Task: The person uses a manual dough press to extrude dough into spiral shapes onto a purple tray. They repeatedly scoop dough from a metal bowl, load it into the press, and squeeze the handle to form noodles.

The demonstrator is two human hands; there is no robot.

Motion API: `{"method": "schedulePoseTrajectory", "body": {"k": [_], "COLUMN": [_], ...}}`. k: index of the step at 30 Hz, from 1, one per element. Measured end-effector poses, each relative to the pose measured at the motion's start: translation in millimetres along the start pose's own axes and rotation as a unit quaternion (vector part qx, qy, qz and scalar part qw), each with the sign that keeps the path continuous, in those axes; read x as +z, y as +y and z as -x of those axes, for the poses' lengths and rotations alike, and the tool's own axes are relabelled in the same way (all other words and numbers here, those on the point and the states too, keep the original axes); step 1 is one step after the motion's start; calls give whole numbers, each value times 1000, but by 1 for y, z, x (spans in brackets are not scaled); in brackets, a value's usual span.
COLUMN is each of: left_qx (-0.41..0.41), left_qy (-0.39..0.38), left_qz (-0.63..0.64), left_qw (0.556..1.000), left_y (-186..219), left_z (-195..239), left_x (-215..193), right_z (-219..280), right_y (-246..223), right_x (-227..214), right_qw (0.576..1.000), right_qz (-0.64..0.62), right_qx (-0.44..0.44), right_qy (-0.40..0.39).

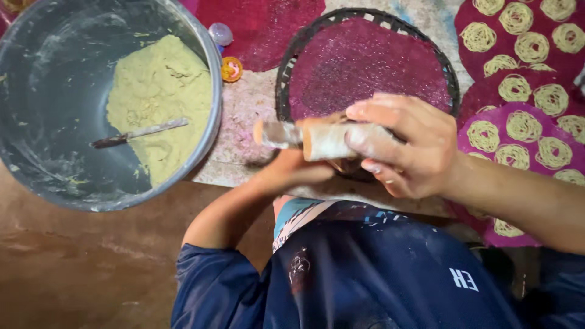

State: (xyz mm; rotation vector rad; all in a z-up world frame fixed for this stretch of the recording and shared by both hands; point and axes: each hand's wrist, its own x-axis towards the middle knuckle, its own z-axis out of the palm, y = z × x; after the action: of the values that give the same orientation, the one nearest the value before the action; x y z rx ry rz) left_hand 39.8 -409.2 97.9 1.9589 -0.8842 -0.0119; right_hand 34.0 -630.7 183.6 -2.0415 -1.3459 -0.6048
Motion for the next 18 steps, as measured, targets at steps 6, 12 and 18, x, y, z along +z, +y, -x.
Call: {"method": "schedulePoseTrajectory", "body": {"k": [6,12,18], "left_qx": [-96,146,-19], "left_qy": [-2,-14,43], "left_qz": [217,634,678], "left_qw": [972,759,734], "left_y": [-22,-38,-121], "left_z": [-30,-53,-60], "left_x": [-14,-44,-22], "right_z": [54,185,198], "right_y": [80,108,91], "right_x": [-61,-37,-29], "right_qw": [675,555,580], "right_qz": [-495,-377,-420], "right_qx": [423,639,614], "right_qy": [-348,-376,-331]}}
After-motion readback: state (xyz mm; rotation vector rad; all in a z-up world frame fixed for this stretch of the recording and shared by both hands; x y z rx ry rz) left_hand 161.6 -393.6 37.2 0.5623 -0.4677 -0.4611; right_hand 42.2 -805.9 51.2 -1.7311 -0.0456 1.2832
